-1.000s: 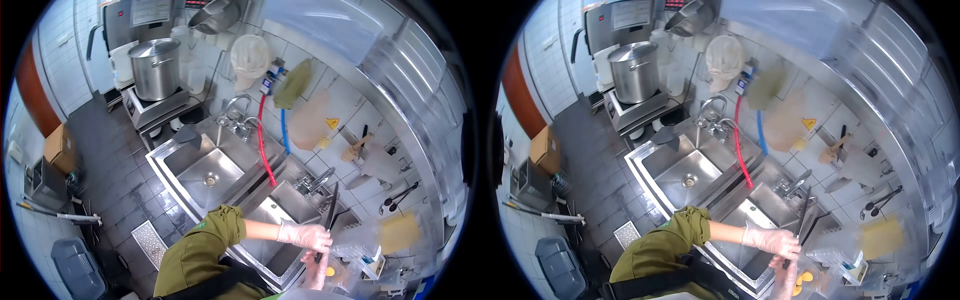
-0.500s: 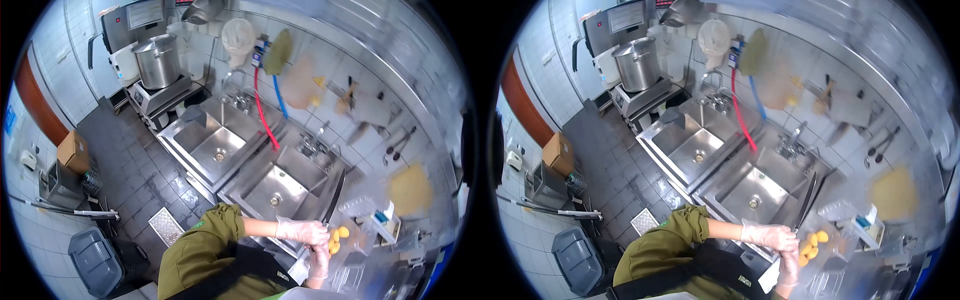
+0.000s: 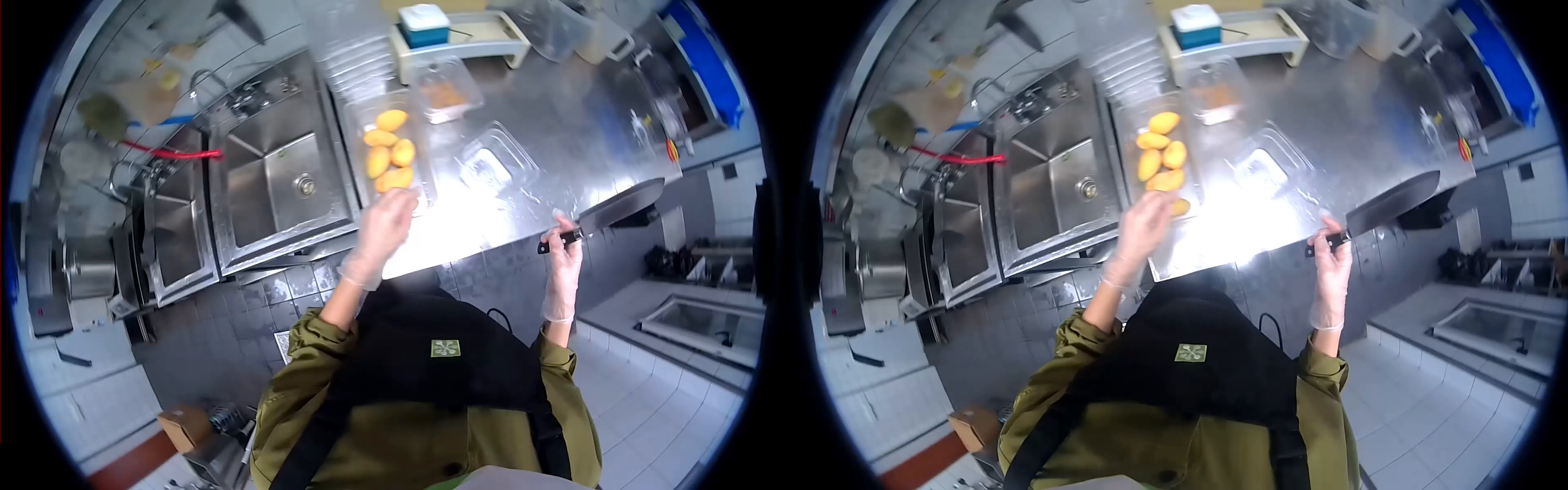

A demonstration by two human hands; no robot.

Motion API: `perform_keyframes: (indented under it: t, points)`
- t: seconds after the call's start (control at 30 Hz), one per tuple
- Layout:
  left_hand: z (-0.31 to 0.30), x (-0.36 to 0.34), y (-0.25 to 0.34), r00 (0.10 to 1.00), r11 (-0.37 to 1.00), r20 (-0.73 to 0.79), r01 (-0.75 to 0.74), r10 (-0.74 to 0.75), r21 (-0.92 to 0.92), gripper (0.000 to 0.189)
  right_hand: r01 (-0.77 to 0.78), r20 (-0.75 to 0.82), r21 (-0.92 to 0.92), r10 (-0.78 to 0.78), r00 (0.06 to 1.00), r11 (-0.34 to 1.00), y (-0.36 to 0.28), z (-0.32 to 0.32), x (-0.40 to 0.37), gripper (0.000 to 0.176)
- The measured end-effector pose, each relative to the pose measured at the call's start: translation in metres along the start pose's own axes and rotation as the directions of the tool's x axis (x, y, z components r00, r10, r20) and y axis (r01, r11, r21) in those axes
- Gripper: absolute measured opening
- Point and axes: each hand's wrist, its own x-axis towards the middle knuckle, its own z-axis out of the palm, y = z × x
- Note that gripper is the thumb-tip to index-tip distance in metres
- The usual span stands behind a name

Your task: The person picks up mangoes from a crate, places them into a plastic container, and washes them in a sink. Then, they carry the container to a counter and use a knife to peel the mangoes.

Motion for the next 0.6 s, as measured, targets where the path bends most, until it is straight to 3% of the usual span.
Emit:
perform_keyframes:
  t: [0.03,0.2,0.27,0.33,0.43,0.47,0.53,0.57,0.6]
  points:
    - [0.007,0.002,-0.010,0.998,0.998,0.023,0.057,-0.057,-0.007,0.016,-0.024,-0.076,0.064,0.029,0.997,0.998,0.000,-0.009,-0.001,0.021]
    - [0.034,0.040,-0.032,0.991,0.988,0.002,0.131,-0.132,0.077,0.020,-0.127,-0.109,0.051,0.132,0.985,0.991,0.027,-0.044,-0.017,0.010]
    - [0.037,0.058,-0.038,0.957,0.939,0.106,0.237,-0.269,0.248,0.021,-0.175,-0.095,0.053,0.180,0.979,0.983,0.026,-0.037,-0.019,0.010]
    - [0.035,0.068,-0.054,0.904,0.858,0.112,0.345,-0.413,0.381,0.024,-0.203,-0.056,0.079,0.207,0.977,0.976,0.029,-0.032,-0.020,0.011]
    - [0.053,0.068,-0.092,0.718,0.681,0.326,0.274,-0.614,0.679,0.025,-0.236,-0.020,0.038,0.237,0.971,0.971,0.034,-0.023,-0.017,0.008]
    - [0.058,0.061,-0.094,0.733,0.748,0.417,0.185,-0.537,0.637,0.029,-0.242,-0.018,0.004,0.242,0.970,0.970,0.032,-0.018,-0.016,0.005]
    - [0.100,0.040,-0.123,0.858,0.718,0.247,0.184,-0.451,0.672,0.026,-0.254,-0.004,-0.096,0.255,0.967,0.962,0.037,-0.013,-0.014,0.006]
    - [0.145,0.020,-0.168,0.924,0.565,0.247,-0.042,-0.293,0.824,0.025,-0.348,-0.018,-0.070,0.348,0.937,0.935,0.035,-0.006,-0.013,0.009]
    - [0.127,0.014,-0.153,0.939,0.385,0.315,-0.242,-0.139,0.891,0.027,-0.255,-0.016,-0.074,0.255,0.967,0.964,0.054,-0.003,-0.011,0.011]
